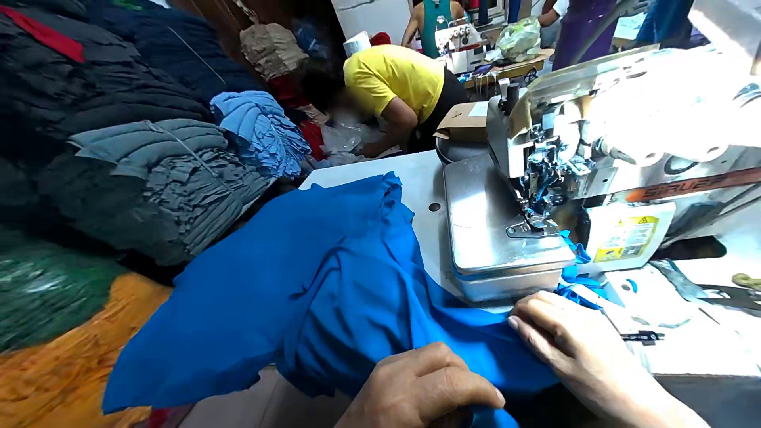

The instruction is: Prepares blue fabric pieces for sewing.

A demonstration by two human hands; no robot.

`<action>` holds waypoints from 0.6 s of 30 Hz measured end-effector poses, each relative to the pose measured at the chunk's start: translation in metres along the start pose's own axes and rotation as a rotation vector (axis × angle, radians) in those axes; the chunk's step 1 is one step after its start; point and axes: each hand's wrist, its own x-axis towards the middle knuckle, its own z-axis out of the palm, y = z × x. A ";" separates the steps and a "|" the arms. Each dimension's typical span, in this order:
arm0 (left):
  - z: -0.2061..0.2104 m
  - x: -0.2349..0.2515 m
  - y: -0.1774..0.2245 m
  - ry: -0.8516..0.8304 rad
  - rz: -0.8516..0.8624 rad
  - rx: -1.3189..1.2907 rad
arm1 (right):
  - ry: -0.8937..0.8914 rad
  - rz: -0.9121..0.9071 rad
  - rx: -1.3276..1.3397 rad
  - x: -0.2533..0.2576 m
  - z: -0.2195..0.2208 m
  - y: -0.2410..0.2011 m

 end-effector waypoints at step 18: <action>0.022 0.030 -0.006 0.099 -0.013 -0.035 | 0.043 0.263 1.047 -0.006 -0.026 -0.044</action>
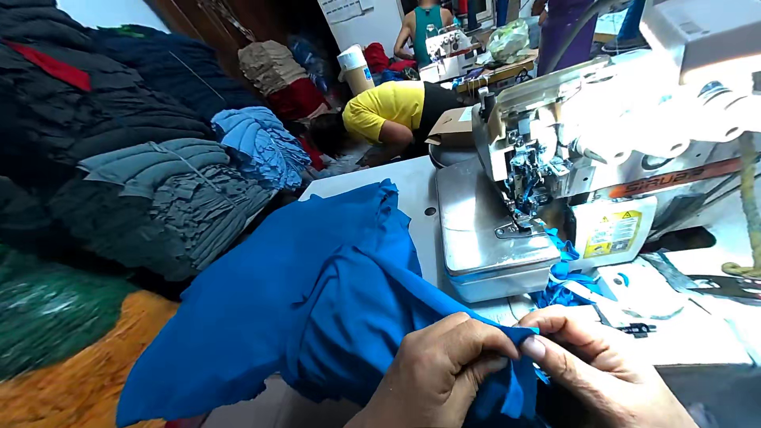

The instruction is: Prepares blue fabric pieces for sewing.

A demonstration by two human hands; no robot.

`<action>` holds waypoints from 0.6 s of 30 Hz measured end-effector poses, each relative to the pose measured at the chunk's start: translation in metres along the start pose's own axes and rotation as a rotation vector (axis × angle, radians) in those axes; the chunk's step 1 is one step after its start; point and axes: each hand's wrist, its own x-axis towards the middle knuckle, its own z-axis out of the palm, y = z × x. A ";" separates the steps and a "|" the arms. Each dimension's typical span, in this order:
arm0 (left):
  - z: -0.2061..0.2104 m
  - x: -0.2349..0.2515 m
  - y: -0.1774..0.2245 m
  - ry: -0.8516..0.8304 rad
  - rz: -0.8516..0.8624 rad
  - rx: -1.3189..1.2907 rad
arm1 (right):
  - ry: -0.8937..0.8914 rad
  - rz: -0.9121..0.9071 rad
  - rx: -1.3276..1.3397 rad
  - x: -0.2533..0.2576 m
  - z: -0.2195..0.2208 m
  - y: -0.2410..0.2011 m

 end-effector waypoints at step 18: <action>0.000 0.001 0.007 0.096 -0.020 0.073 | 0.047 0.015 0.019 -0.010 0.010 -0.006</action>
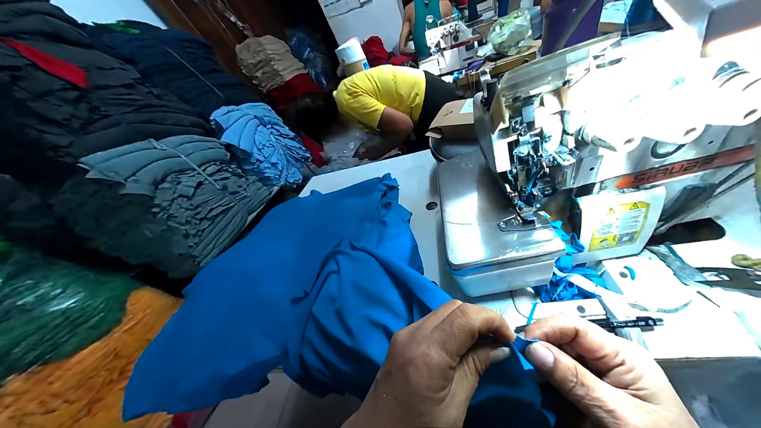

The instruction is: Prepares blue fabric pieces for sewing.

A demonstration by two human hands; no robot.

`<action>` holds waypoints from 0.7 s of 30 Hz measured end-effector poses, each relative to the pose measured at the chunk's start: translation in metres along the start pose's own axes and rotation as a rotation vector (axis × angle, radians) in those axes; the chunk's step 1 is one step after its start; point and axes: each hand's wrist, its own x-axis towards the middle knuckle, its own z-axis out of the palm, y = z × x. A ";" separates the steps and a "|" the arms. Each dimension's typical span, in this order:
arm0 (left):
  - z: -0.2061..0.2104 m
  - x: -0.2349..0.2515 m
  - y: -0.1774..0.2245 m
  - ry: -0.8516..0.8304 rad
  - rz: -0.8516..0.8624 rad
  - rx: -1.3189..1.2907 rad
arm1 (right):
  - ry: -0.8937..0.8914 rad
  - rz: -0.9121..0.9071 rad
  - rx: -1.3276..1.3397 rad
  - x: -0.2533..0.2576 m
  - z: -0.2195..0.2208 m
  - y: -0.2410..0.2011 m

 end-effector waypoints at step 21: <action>0.008 0.007 -0.004 0.089 0.034 0.080 | 0.062 -0.047 -0.182 -0.005 0.003 -0.009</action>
